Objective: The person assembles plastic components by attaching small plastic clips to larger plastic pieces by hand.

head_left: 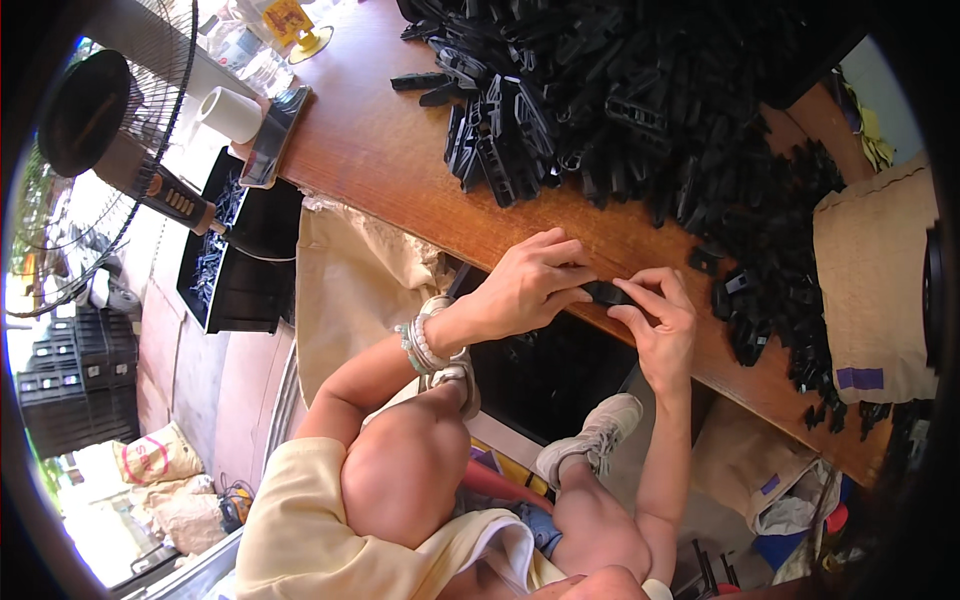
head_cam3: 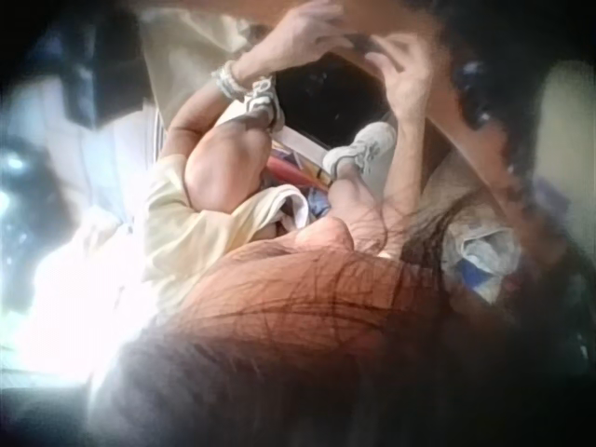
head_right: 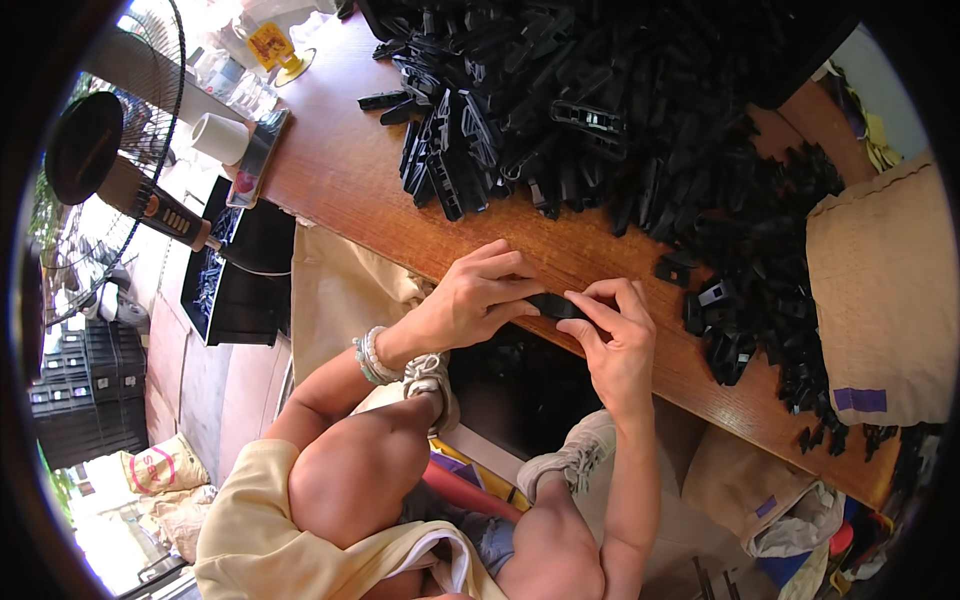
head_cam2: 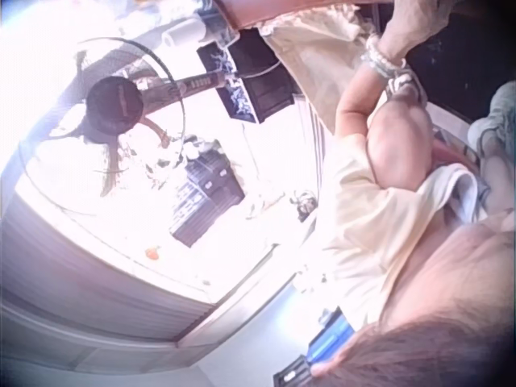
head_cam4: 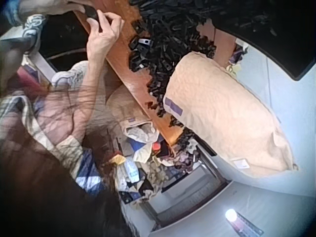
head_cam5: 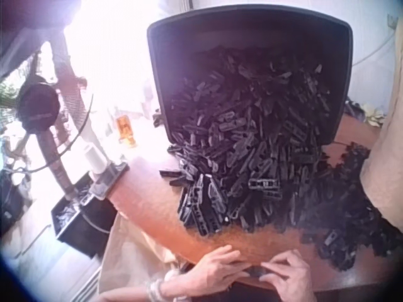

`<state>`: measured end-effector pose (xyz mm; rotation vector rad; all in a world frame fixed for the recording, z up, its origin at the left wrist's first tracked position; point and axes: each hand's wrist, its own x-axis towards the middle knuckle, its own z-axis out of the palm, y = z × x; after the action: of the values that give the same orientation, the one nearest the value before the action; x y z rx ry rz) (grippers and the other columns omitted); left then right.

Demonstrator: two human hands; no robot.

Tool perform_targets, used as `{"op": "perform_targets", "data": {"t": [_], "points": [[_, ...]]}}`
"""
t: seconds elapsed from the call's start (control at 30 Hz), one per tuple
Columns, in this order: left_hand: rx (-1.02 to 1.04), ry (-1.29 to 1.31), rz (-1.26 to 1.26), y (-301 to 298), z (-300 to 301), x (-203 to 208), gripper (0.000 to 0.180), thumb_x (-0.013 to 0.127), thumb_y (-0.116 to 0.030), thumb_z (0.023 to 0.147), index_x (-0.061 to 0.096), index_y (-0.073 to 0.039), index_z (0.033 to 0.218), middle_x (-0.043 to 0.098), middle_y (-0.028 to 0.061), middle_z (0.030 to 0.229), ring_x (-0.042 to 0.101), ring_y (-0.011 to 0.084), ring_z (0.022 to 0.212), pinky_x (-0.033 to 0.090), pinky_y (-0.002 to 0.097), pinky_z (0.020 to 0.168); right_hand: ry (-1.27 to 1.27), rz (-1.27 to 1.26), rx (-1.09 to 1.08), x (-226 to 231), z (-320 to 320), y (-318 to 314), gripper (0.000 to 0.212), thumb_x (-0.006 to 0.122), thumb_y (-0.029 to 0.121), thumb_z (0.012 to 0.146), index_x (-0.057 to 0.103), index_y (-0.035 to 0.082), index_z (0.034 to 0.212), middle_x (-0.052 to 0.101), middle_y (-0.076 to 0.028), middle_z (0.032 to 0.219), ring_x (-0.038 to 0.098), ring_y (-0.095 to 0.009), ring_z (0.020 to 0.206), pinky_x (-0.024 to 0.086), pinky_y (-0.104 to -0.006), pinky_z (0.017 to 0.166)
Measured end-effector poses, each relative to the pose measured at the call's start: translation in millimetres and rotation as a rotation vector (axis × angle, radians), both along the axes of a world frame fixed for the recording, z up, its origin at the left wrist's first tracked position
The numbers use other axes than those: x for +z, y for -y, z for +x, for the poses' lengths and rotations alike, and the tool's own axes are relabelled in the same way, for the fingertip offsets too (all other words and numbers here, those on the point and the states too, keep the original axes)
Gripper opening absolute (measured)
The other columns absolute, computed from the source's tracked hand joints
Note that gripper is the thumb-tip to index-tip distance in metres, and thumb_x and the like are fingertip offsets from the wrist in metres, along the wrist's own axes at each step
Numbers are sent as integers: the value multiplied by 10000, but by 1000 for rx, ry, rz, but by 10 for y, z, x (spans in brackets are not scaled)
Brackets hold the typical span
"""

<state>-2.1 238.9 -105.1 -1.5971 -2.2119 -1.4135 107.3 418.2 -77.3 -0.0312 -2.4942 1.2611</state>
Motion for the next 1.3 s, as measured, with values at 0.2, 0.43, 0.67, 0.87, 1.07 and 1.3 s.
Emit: {"op": "perform_targets", "data": {"t": [0.2, 0.43, 0.67, 0.87, 1.07, 1.3], "points": [[-51, 22, 25, 55, 29, 30, 263, 785, -105, 699, 711, -26, 938, 619, 72, 914, 563, 252, 831, 481, 365, 744, -14, -29, -4, -103, 111, 93, 300, 688, -130, 742, 701, -26, 1023, 595, -110, 918, 611, -246, 775, 505, -340, 670], [641, -398, -208, 481, -421, 127, 535, 609, 86, 712, 634, -61, 1226, 520, 184, 1265, 512, 371, 1129, 449, 433, 936, -205, 356, -647, 32, 537, -361, 185, 576, -38, 924, 694, -14, 1064, 598, -121, 1039, 603, -243, 944, 499, -343, 776], [556, -458, -284, 325, -360, 111, 409, 633, 48, 688, 636, -22, 1092, 513, 154, 1215, 530, 304, 1043, 439, 406, 857, -103, 410, -736, -194, 611, -673, 215, 586, 4, 943, 691, 22, 1129, 564, -113, 1065, 589, -243, 943, 491, -328, 776], [459, -428, -71, 229, -129, 181, 404, 677, 91, 658, 612, 32, 1052, 617, 147, 1043, 621, 311, 852, 524, 373, 748, -146, 333, -591, -93, 459, -455, 188, 580, -49, 928, 683, -19, 1082, 556, -119, 1093, 611, -213, 842, 498, -335, 716], [88, 231, 135, -14, 179, 187, 447, 705, 96, 677, 553, -14, 1082, 603, 141, 1059, 635, 308, 956, 544, 356, 773, -187, 642, -324, 126, 153, -338, 306, 643, -74, 780, 703, 39, 1058, 593, -63, 987, 557, -267, 936, 425, -406, 830], [111, 210, -110, 4, 147, 160, 325, 763, 25, 715, 602, -21, 994, 613, 97, 974, 590, 272, 850, 504, 349, 726, -59, 535, -168, 90, -10, -254, 298, 636, -46, 785, 696, 41, 1064, 569, -53, 916, 538, -246, 906, 394, -406, 810]]}}
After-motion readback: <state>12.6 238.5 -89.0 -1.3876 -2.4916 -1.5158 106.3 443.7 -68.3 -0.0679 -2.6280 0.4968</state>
